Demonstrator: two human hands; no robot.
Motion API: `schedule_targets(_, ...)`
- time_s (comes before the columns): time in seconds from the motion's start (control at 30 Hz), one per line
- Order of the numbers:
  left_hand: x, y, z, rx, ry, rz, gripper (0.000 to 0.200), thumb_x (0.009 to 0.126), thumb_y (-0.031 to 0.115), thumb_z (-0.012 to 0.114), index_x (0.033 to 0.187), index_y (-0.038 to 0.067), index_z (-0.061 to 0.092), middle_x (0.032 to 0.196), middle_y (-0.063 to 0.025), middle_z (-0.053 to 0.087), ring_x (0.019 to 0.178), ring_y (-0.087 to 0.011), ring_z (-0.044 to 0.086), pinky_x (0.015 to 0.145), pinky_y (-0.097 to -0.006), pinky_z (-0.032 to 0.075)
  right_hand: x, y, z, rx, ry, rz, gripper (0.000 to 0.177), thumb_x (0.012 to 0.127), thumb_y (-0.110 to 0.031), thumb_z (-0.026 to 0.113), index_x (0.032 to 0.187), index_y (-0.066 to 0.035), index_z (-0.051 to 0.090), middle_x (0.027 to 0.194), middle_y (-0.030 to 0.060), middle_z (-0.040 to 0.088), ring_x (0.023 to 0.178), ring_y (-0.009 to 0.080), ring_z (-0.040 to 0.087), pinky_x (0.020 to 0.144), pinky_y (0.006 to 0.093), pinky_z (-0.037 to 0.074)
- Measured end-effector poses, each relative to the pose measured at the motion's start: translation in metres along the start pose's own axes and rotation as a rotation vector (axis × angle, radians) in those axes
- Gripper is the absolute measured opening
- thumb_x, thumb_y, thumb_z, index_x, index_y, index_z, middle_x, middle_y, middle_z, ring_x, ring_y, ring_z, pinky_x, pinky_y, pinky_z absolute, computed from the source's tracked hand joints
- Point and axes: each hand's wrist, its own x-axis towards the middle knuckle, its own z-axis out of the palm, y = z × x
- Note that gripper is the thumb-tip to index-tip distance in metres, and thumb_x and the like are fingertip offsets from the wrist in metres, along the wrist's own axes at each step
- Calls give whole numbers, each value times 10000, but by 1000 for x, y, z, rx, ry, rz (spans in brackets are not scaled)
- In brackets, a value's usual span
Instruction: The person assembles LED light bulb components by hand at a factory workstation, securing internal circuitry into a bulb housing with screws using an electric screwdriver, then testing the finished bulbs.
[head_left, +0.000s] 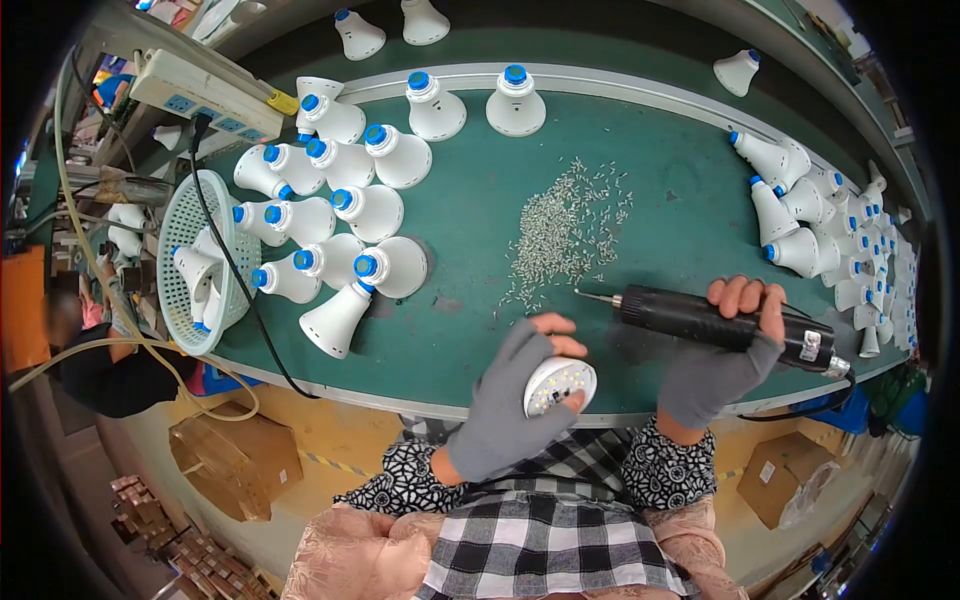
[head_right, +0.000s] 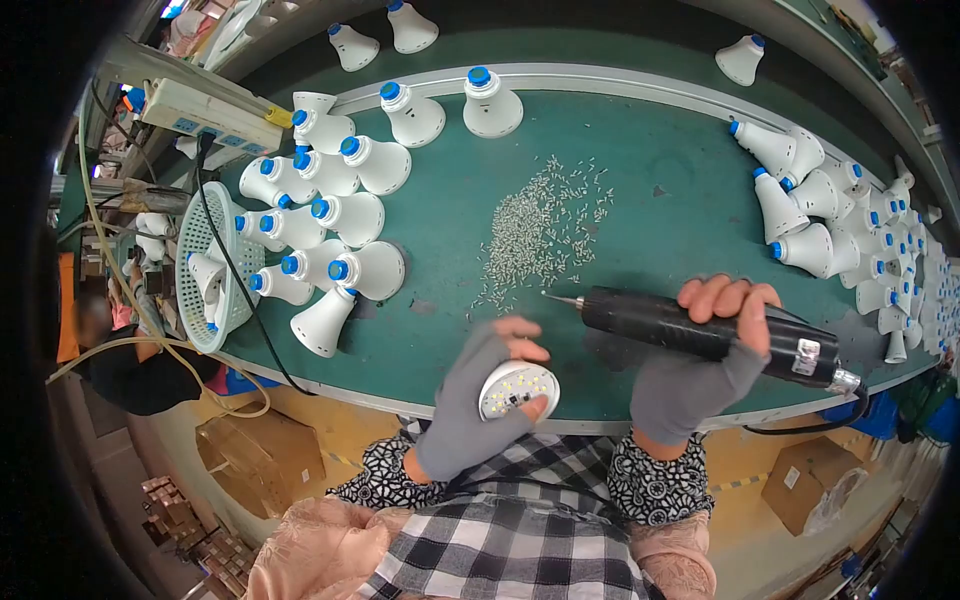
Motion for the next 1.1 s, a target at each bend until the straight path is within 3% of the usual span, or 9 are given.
schedule_targets(0.1, 7, 3, -3, 135, 12, 86, 399, 705, 65, 704, 1095, 21, 630, 1319, -166, 504, 1075, -284, 555, 863, -331, 489, 1, -17, -5, 68, 12, 29, 131, 941, -179, 540, 920, -85, 452, 771, 8, 407, 695, 130, 416, 715, 306, 392)
schedule_targets(0.4, 12, 16, 7, 334, -53, 232, 415, 686, 40, 689, 1099, 40, 640, 1243, -109, 584, 997, -275, 565, 800, -347, 512, -5, -45, -15, 146, 17, 42, 103, 950, -144, 519, 990, -60, 478, 759, 3, 384, 688, 115, 411, 697, 293, 388)
schedule_targets(0.5, 8, 14, 6, 115, -78, 153, 412, 685, 86, 703, 1092, 52, 647, 1303, -95, 531, 1016, -272, 558, 752, -359, 516, -6, -51, -24, 215, -38, 22, 106, 946, -139, 515, 1003, -55, 488, 751, 0, 372, 680, 112, 406, 686, 290, 380)
schedule_targets(0.6, 0, 1, 5, -1400, -247, -440, 517, 675, 166, 711, 1173, 73, 607, 1366, -39, 452, 1049, -289, 525, 681, -369, 501, -13, -59, -21, 298, -20, -28, 143, 931, -161, 536, 1017, -57, 489, 741, -7, 360, 658, 108, 403, 666, 289, 382)
schedule_targets(0.7, -9, -13, 22, -1915, -203, -520, 661, 653, 230, 705, 1277, 89, 540, 1389, 25, 393, 1060, -301, 482, 633, -362, 472, -25, -64, -16, 272, -71, -100, 210, 906, -194, 576, 1035, -58, 482, 737, -11, 374, 637, 109, 418, 652, 283, 393)
schedule_targets(0.83, -12, -10, 31, -1972, -229, -508, 694, 653, 281, 717, 1280, 117, 466, 1343, 56, 412, 1031, -277, 445, 554, -326, 443, -39, -64, -10, 290, -184, -208, 221, 874, -161, 584, 1017, -48, 460, 714, -21, 370, 609, 81, 416, 632, 258, 372)
schedule_targets(0.97, -14, -11, 34, -2143, -301, -439, 725, 699, 167, 714, 1385, 71, 500, 1447, 21, 385, 1105, -301, 462, 661, -357, 499, -51, -67, -10, 191, -180, -272, 280, 857, -188, 617, 1008, -85, 405, 701, -22, 398, 590, 78, 448, 639, 257, 401)
schedule_targets(1.0, -14, -12, 35, -2146, -310, -429, 723, 700, 165, 714, 1384, 70, 501, 1449, 22, 378, 1105, -301, 462, 660, -357, 499, -54, -66, -11, 205, -129, -315, 375, 855, -173, 700, 1015, -99, 368, 741, 46, 498, 540, 159, 546, 594, 332, 497)
schedule_targets(1.1, -14, -12, 38, -2136, -326, -419, 720, 702, 165, 716, 1383, 70, 502, 1456, 23, 363, 1102, -299, 462, 660, -356, 499, -56, -62, -11, 189, -187, -421, 384, 862, -170, 701, 1023, -100, 360, 745, 52, 503, 540, 162, 554, 587, 331, 510)
